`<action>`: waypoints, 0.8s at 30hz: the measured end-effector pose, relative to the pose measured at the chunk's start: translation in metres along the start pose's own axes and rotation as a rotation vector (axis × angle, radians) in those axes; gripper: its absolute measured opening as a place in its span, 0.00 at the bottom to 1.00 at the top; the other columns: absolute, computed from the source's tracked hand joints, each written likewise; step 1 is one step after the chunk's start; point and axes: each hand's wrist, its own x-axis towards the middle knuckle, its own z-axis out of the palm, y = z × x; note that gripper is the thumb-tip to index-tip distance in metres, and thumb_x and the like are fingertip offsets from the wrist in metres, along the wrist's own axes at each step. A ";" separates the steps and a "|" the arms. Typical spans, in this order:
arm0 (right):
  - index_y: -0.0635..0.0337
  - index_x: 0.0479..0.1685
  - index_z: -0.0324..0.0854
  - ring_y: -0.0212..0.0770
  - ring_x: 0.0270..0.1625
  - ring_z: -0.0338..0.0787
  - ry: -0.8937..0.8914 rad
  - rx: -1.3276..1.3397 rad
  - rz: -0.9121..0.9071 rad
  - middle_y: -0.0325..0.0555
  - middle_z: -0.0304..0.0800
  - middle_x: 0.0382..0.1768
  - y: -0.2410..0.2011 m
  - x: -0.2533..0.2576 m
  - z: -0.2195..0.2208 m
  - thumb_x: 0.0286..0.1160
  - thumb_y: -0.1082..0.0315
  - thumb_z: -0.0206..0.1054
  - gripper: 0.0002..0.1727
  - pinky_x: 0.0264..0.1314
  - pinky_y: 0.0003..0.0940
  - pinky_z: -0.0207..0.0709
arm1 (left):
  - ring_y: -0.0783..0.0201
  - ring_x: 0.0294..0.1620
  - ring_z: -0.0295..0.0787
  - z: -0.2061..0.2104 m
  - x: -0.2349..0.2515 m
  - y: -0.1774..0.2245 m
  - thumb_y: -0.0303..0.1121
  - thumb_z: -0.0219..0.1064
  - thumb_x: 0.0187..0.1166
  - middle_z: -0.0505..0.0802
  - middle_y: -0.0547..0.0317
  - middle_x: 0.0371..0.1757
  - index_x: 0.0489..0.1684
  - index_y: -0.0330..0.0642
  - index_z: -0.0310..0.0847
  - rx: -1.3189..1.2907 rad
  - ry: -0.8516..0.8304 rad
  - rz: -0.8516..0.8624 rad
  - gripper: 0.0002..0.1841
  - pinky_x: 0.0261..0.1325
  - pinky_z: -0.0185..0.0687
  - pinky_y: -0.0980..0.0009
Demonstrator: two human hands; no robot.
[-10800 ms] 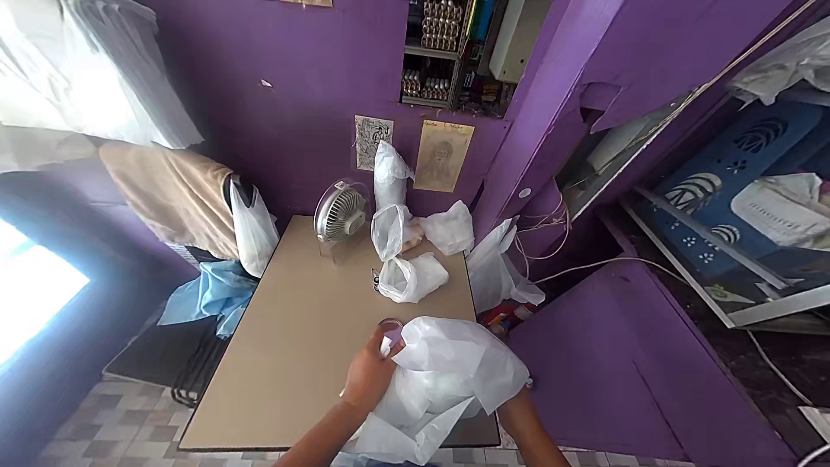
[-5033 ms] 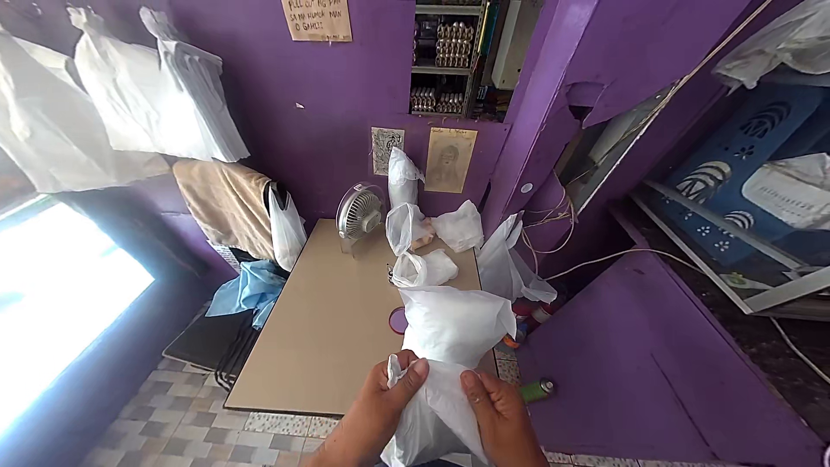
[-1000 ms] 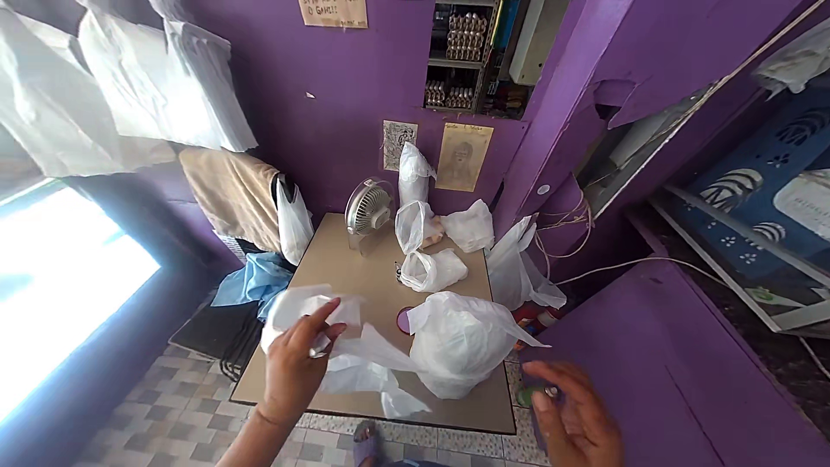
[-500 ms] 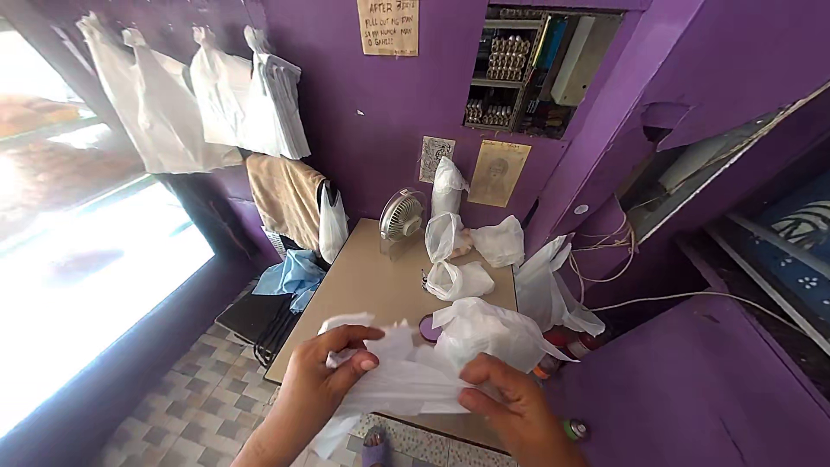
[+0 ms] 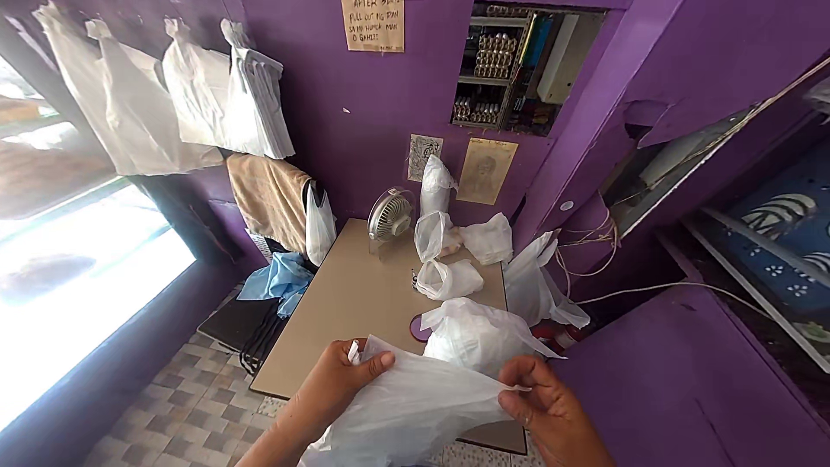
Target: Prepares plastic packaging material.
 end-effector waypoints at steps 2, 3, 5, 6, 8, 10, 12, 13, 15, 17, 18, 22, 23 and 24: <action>0.60 0.63 0.78 0.25 0.48 0.90 0.031 -0.043 0.027 0.28 0.89 0.47 -0.002 -0.002 -0.001 0.70 0.76 0.71 0.20 0.51 0.25 0.87 | 0.77 0.26 0.90 0.004 0.005 -0.003 0.31 0.70 0.77 0.93 0.71 0.26 0.34 0.47 0.88 -0.013 0.030 0.051 0.03 0.33 0.89 0.78; 0.64 0.66 0.77 0.27 0.49 0.90 0.046 -0.048 0.046 0.31 0.88 0.47 -0.002 -0.003 -0.002 0.69 0.77 0.71 0.23 0.51 0.26 0.87 | 0.77 0.28 0.90 0.005 0.007 -0.005 0.31 0.71 0.76 0.94 0.71 0.29 0.36 0.46 0.89 -0.015 0.030 0.103 0.02 0.35 0.89 0.78; 0.65 0.62 0.79 0.29 0.52 0.92 0.072 -0.035 0.069 0.35 0.91 0.52 -0.004 -0.005 -0.002 0.71 0.77 0.71 0.19 0.57 0.29 0.88 | 0.76 0.38 0.91 0.005 0.012 -0.008 0.31 0.71 0.76 0.94 0.69 0.39 0.42 0.45 0.92 -0.003 -0.005 0.197 0.05 0.43 0.88 0.78; 0.60 0.53 0.83 0.26 0.49 0.91 0.096 -0.051 0.063 0.31 0.92 0.47 -0.004 -0.005 -0.002 0.71 0.75 0.72 0.13 0.54 0.27 0.88 | 0.76 0.39 0.90 0.006 0.014 -0.009 0.31 0.71 0.76 0.94 0.69 0.40 0.42 0.46 0.92 0.000 -0.016 0.223 0.05 0.45 0.88 0.79; 0.53 0.41 0.85 0.20 0.44 0.89 0.118 -0.139 0.009 0.25 0.90 0.40 0.000 -0.006 -0.001 0.75 0.70 0.70 0.02 0.50 0.22 0.86 | 0.78 0.33 0.90 0.012 0.016 -0.007 0.31 0.70 0.76 0.94 0.71 0.33 0.38 0.47 0.89 -0.034 -0.007 0.206 0.02 0.39 0.87 0.80; 0.58 0.35 0.85 0.16 0.41 0.84 0.141 -0.318 -0.109 0.26 0.86 0.34 0.004 -0.007 0.001 0.83 0.63 0.65 0.11 0.47 0.16 0.81 | 0.78 0.28 0.89 0.020 0.016 -0.005 0.31 0.63 0.81 0.91 0.73 0.27 0.36 0.48 0.85 -0.090 -0.006 0.135 0.06 0.35 0.87 0.79; 0.69 0.29 0.84 0.17 0.39 0.83 0.187 -0.532 -0.249 0.39 0.85 0.30 0.009 -0.007 0.006 0.87 0.60 0.59 0.21 0.47 0.13 0.78 | 0.77 0.27 0.89 0.030 0.015 -0.003 0.33 0.52 0.88 0.91 0.71 0.26 0.35 0.48 0.83 -0.160 -0.010 0.061 0.14 0.35 0.88 0.77; 0.70 0.28 0.83 0.17 0.38 0.83 0.215 -0.587 -0.306 0.41 0.85 0.28 0.013 -0.006 0.008 0.88 0.59 0.57 0.24 0.47 0.13 0.78 | 0.76 0.27 0.90 0.034 0.014 -0.003 0.34 0.48 0.91 0.92 0.70 0.26 0.35 0.46 0.83 -0.190 -0.013 0.024 0.17 0.35 0.89 0.76; 0.63 0.33 0.87 0.16 0.42 0.85 0.279 -0.475 -0.342 0.35 0.88 0.34 0.018 -0.005 0.010 0.90 0.56 0.55 0.23 0.50 0.13 0.80 | 0.76 0.27 0.90 0.040 0.014 -0.005 0.35 0.46 0.92 0.92 0.69 0.25 0.33 0.46 0.83 -0.193 -0.048 -0.045 0.19 0.35 0.89 0.75; 0.44 0.47 0.92 0.18 0.52 0.89 0.268 -0.109 -0.187 0.24 0.94 0.47 0.011 -0.006 0.014 0.87 0.44 0.54 0.23 0.58 0.20 0.84 | 0.75 0.27 0.89 0.043 0.015 -0.010 0.37 0.48 0.91 0.91 0.69 0.24 0.31 0.46 0.82 -0.169 -0.104 -0.081 0.19 0.36 0.89 0.74; 0.42 0.50 0.93 0.22 0.53 0.92 0.271 0.120 -0.083 0.26 0.97 0.48 0.004 -0.007 0.019 0.82 0.40 0.58 0.23 0.59 0.24 0.86 | 0.74 0.28 0.90 0.043 0.017 -0.013 0.38 0.48 0.90 0.91 0.68 0.25 0.31 0.47 0.82 -0.177 -0.119 -0.086 0.18 0.36 0.89 0.73; 0.42 0.54 0.92 0.31 0.56 0.95 0.140 0.685 0.130 0.36 0.98 0.50 -0.006 -0.009 0.026 0.76 0.39 0.64 0.22 0.63 0.35 0.88 | 0.67 0.41 0.96 0.041 0.020 -0.012 0.41 0.40 0.94 0.97 0.58 0.37 0.45 0.42 0.84 -0.523 -0.212 -0.044 0.23 0.50 0.94 0.66; 0.41 0.56 0.92 0.29 0.57 0.94 0.077 0.699 0.125 0.35 0.98 0.52 -0.004 -0.009 0.025 0.78 0.40 0.62 0.22 0.65 0.33 0.87 | 0.67 0.45 0.97 0.037 0.021 -0.013 0.48 0.43 0.93 0.98 0.58 0.41 0.47 0.44 0.87 -0.597 -0.305 -0.043 0.25 0.53 0.94 0.65; 0.41 0.56 0.92 0.28 0.57 0.94 0.035 0.686 0.118 0.34 0.97 0.52 -0.004 -0.010 0.023 0.80 0.41 0.61 0.22 0.65 0.31 0.87 | 0.68 0.47 0.96 0.034 0.022 -0.014 0.57 0.49 0.90 0.98 0.60 0.43 0.50 0.48 0.88 -0.605 -0.420 -0.063 0.26 0.55 0.93 0.66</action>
